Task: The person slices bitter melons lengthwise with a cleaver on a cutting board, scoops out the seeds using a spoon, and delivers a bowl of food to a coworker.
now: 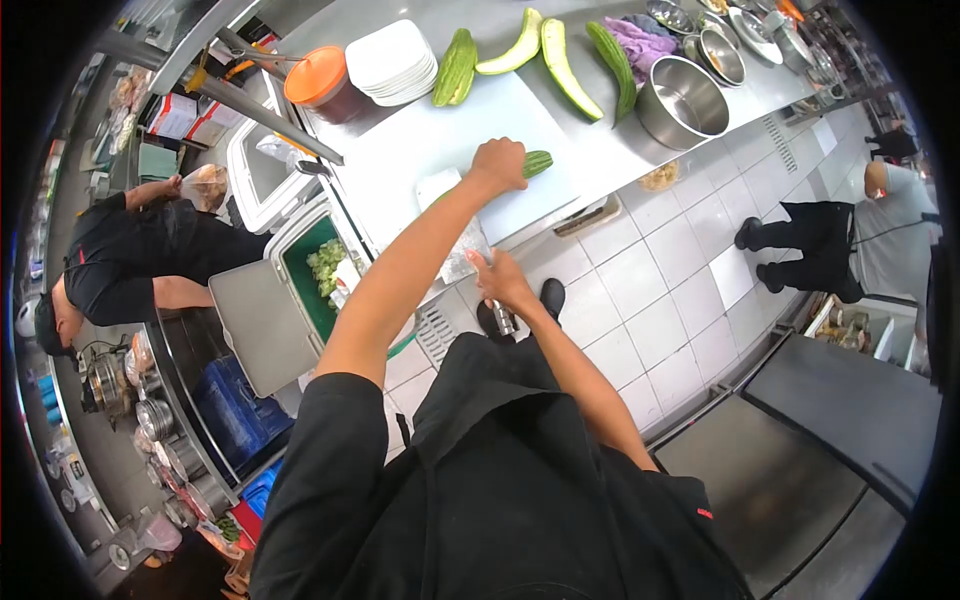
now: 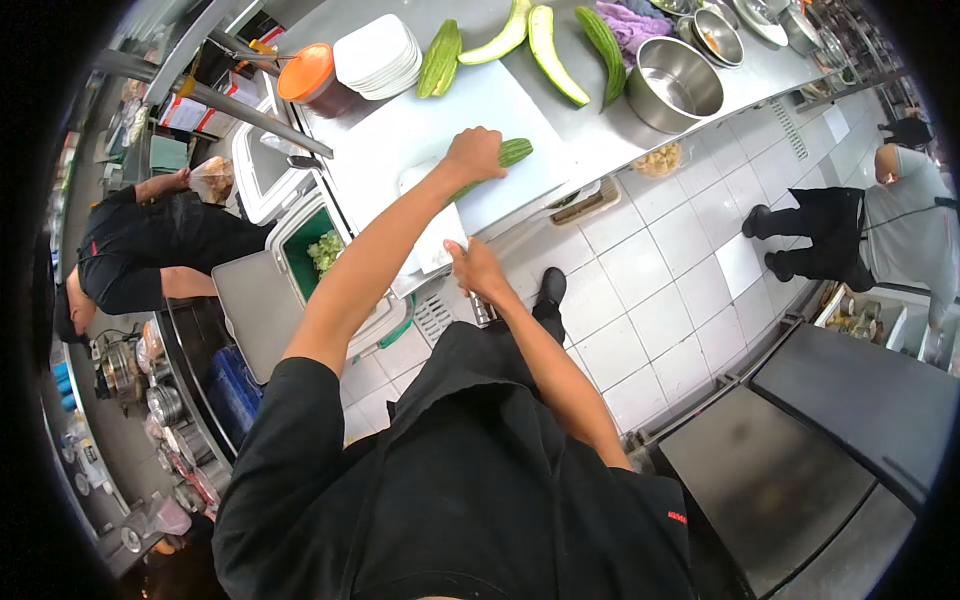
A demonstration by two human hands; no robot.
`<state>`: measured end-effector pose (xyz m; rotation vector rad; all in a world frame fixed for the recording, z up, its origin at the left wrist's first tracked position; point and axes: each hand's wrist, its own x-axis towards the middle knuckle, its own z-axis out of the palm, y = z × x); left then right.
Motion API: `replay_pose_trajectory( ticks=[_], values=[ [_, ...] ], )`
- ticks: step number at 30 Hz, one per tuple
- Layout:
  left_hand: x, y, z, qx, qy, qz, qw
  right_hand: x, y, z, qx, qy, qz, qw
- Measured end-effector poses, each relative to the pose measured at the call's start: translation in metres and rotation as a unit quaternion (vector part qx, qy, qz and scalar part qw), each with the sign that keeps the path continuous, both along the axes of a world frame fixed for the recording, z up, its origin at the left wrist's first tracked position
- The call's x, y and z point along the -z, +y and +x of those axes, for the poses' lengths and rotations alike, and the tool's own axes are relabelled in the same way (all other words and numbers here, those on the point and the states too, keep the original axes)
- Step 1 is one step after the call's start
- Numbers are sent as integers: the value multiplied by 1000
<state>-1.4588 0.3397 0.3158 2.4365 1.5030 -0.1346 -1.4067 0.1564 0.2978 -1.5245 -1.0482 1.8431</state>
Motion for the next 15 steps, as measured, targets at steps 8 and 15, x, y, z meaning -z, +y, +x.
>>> replay_pose_trajectory(
  ticks=[8,15],
  values=[
    [-113,5,-85,-145,-376,51,914,-59,46,28,-165,-333,331,867],
    [-100,-3,-95,-151,-493,188,836,-52,75,35,-210,-450,392,775]
  ],
)
